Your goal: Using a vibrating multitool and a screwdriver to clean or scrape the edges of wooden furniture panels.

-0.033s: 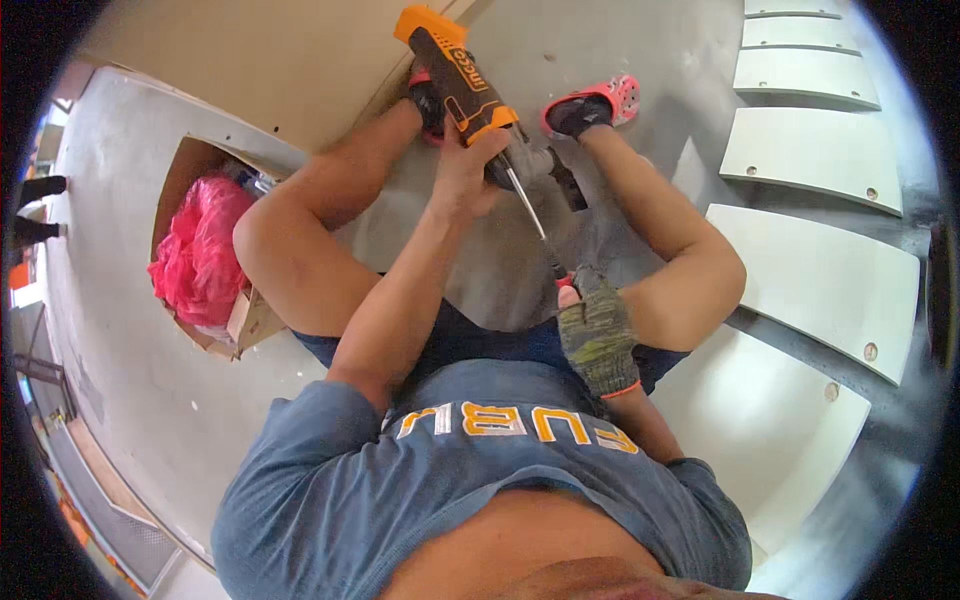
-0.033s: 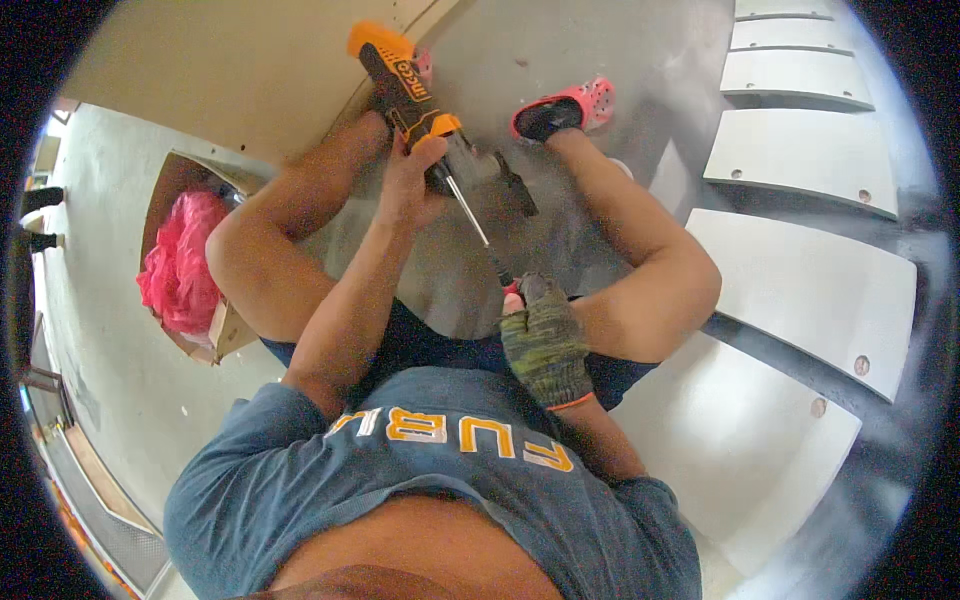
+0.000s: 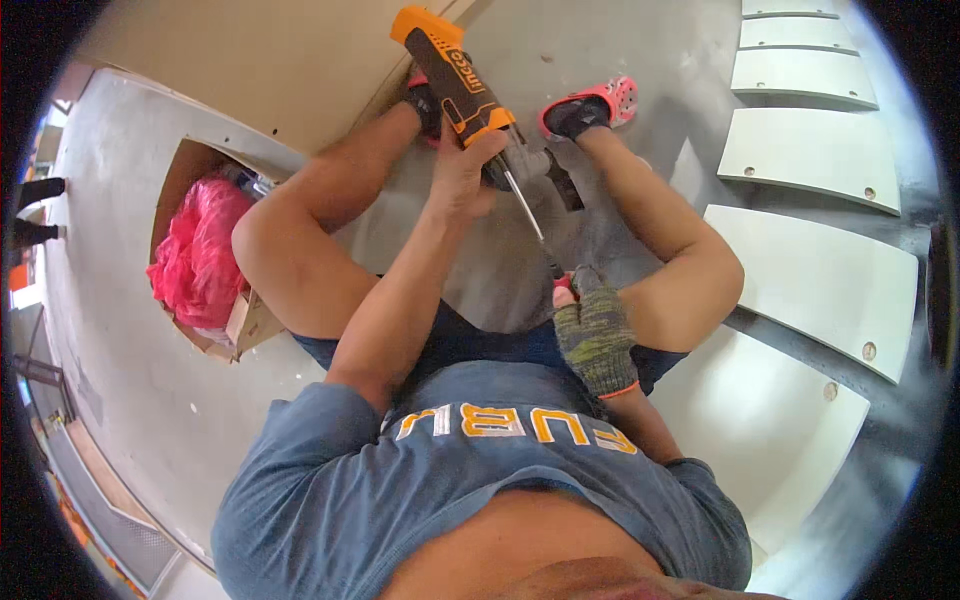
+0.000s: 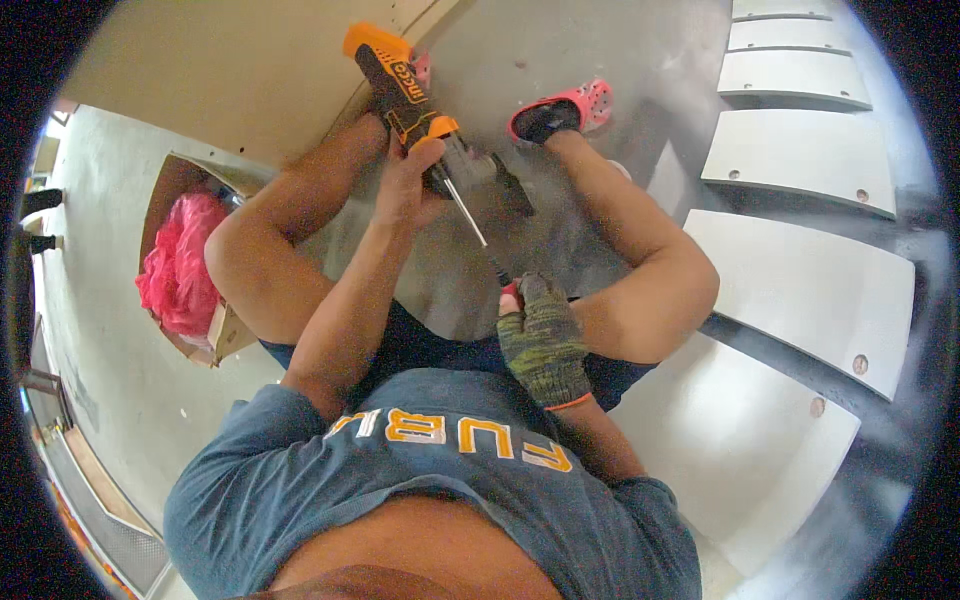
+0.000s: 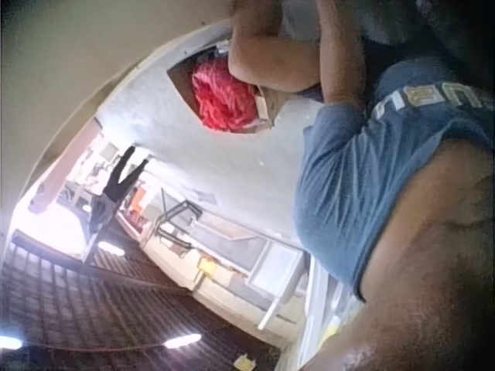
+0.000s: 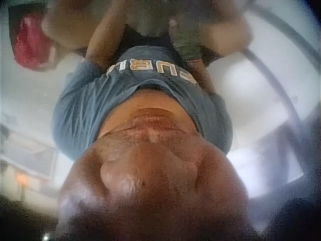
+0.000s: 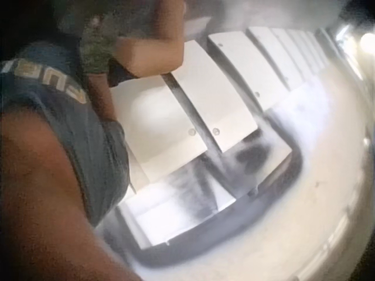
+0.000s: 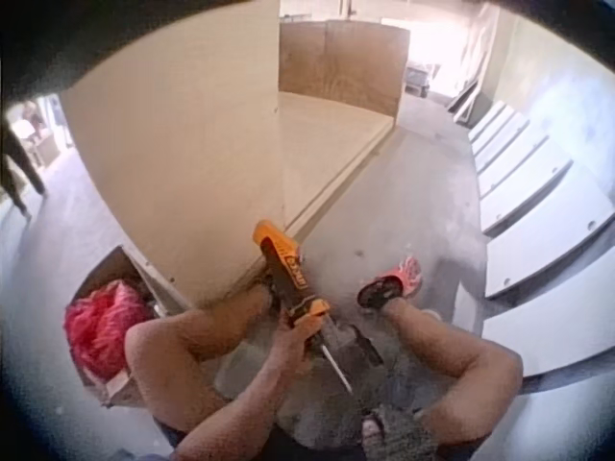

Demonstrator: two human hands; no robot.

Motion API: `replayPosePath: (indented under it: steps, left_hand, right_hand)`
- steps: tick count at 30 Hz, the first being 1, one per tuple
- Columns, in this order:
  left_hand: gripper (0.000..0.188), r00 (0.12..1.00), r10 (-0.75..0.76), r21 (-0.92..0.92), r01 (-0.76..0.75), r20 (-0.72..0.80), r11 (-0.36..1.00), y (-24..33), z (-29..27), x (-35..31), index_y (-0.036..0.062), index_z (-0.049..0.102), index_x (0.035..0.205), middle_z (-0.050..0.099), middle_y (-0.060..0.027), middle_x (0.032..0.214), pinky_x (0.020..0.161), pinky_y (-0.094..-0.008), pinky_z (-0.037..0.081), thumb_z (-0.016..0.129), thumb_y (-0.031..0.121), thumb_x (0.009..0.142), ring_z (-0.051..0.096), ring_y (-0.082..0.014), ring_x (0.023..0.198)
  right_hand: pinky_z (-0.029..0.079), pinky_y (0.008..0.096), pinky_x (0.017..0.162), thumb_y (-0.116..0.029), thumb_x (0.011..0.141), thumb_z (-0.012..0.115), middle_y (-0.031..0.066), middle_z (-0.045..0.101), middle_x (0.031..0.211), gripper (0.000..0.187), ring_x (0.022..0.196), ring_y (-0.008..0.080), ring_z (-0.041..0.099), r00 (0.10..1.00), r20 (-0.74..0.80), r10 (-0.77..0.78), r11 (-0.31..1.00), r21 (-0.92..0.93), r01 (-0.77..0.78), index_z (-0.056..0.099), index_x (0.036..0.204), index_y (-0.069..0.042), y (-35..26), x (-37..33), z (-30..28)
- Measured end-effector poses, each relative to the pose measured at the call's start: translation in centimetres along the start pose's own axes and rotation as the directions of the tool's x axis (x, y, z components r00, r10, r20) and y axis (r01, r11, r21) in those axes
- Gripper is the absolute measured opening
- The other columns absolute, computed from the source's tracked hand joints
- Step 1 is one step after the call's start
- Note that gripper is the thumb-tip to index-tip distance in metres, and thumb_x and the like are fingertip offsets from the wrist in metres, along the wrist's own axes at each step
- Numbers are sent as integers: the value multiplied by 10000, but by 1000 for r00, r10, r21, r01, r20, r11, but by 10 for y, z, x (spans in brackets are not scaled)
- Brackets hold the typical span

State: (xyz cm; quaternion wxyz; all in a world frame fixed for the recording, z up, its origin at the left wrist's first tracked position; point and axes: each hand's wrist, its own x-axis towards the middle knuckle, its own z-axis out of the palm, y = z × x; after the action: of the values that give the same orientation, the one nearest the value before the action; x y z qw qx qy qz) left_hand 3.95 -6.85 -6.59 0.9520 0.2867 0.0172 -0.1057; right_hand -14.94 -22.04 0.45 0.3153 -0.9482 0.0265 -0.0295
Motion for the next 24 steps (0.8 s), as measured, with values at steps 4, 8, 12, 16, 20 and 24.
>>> replayPosePath:
  steps: [4,8,12,16,20,24]
  left_hand:
    - [504,1000,-4,-16,3,-13,1000,2,0,0,164,486,1213,587,-14,1024,784,-336,562,664,-66,802,612,-160,907]
    - [412,999,21,43,-20,-24,999,-2,-5,4,111,480,1228,627,-80,1033,783,-432,597,647,53,856,669,-261,872]
    - [330,998,14,-76,-19,-56,997,0,0,4,102,508,1197,636,-79,995,773,-431,594,632,155,895,668,-257,854]
    - [312,995,64,-41,-67,-73,997,2,2,1,101,523,1178,638,-82,985,781,-445,586,628,197,900,663,-259,856]
    - [327,996,32,-60,-37,-84,998,-4,-4,3,96,526,1178,642,-90,976,783,-453,579,629,227,897,662,-264,846]
    - [330,991,-117,-138,108,-61,984,-1,-7,1,48,556,1150,650,-112,953,770,-442,576,632,228,884,665,-265,834]
  right_hand:
    - [471,428,721,-232,883,644,180,553,870,250,789,352,574,999,9,47,999,-2,-47,545,994,-31,0,9,1]
    - [483,412,745,-224,870,670,170,574,911,292,824,325,588,989,57,136,983,120,-142,549,1048,-27,1,9,6]
    - [490,435,757,-233,851,675,176,578,906,258,840,353,591,998,33,55,998,-4,-55,565,972,-34,2,7,2]
    - [501,440,756,-238,840,678,178,617,922,248,834,353,616,996,38,81,994,-82,-78,579,953,-41,-5,14,0]
    - [505,424,719,-252,829,695,148,632,869,283,778,329,629,975,125,181,983,-56,-175,587,994,-49,16,4,8]
    - [503,373,684,-261,829,718,101,628,830,322,739,258,630,978,87,190,972,121,-199,588,1037,-52,8,0,-6]
